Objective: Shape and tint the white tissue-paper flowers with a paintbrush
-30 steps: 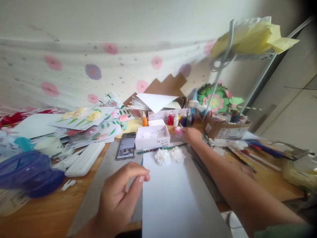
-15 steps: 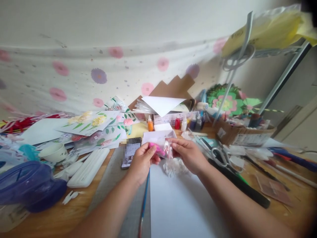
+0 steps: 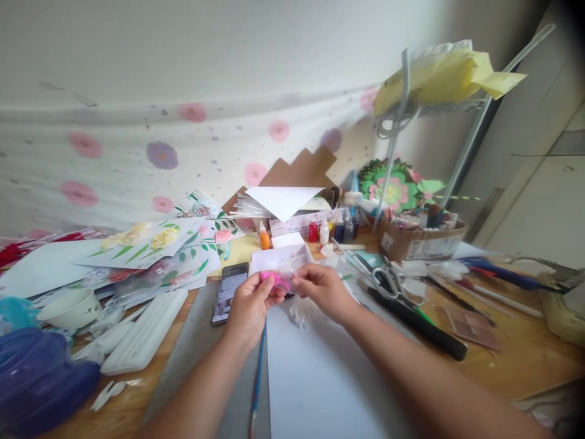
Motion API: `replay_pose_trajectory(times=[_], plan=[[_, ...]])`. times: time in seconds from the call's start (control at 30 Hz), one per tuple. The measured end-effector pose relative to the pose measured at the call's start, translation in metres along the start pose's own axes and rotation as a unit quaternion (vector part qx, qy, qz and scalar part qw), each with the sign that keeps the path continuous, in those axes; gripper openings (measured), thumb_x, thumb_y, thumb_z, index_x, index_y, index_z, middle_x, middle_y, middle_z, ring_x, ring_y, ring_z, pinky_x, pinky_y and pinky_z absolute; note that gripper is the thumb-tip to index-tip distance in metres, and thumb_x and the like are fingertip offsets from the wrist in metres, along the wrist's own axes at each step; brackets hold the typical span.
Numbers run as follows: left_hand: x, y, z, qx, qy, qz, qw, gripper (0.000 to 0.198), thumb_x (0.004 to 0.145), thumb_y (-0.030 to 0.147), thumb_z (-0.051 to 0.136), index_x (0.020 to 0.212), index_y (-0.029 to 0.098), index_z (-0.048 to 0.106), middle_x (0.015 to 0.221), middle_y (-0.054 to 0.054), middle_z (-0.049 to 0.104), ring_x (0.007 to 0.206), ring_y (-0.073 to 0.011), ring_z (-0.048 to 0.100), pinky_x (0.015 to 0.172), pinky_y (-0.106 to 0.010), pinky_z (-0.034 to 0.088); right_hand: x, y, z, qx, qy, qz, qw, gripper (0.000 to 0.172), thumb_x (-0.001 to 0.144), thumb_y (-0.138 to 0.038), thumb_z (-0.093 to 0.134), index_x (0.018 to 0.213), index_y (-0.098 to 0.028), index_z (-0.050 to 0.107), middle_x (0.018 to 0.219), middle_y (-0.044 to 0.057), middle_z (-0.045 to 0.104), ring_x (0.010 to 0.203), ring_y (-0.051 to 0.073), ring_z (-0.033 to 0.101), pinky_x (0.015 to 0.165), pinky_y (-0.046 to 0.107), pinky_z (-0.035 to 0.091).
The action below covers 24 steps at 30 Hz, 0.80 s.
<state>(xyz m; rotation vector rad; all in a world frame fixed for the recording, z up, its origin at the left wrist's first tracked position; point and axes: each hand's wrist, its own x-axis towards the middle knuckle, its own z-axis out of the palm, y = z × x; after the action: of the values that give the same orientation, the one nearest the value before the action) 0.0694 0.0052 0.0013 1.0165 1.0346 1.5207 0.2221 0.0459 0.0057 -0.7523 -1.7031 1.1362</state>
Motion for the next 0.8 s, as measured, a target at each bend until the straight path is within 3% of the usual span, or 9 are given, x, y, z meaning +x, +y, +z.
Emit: replay_pose_trajectory(times=[0.2,0.4,0.63,0.8], plan=[[-0.006,-0.009,0.004,0.071,-0.025,-0.022,0.997,0.035,0.072,0.045,0.065,0.084,0.013,0.064,0.068,-0.003,0.063,0.057,-0.0145,0.058,0.050,-0.023,0.047,-0.011,-0.006,0.015,-0.158,-0.009,-0.078,0.984,0.020,0.077,-0.017,0.054,0.057,-0.017,0.051,0.058,-0.002,0.053,0.058,0.010,0.044,0.056,0.023,0.033],[-0.011,-0.012,0.006,0.066,-0.059,-0.033,0.996,0.042,0.076,0.052,0.058,0.087,0.013,0.065,0.072,-0.006,0.064,0.065,-0.0183,0.060,0.052,-0.026,0.049,-0.011,-0.006,0.017,-0.226,0.010,-0.076,0.971,0.015,0.078,-0.018,0.053,0.063,-0.018,0.052,0.063,-0.001,0.055,0.058,0.011,0.046,0.055,0.022,0.031],[-0.013,-0.006,0.009,0.061,-0.064,-0.029,0.996,0.035,0.077,0.045,0.060,0.086,0.012,0.063,0.073,-0.007,0.065,0.063,-0.0181,0.060,0.054,-0.028,0.050,-0.007,0.000,0.012,-0.210,0.019,-0.053,0.976,0.026,0.074,-0.030,0.062,0.058,-0.018,0.046,0.056,-0.003,0.048,0.053,0.010,0.039,0.051,0.021,0.026],[-0.009,-0.005,0.006,0.067,-0.002,0.015,0.998,0.037,0.076,0.051,0.058,0.079,0.014,0.059,0.062,-0.002,0.062,0.051,-0.0140,0.057,0.051,-0.024,0.047,-0.003,0.002,0.004,-0.113,0.007,-0.039,0.993,0.036,0.079,-0.046,0.054,0.058,-0.018,0.043,0.054,-0.004,0.043,0.051,0.009,0.038,0.050,0.021,0.030]])
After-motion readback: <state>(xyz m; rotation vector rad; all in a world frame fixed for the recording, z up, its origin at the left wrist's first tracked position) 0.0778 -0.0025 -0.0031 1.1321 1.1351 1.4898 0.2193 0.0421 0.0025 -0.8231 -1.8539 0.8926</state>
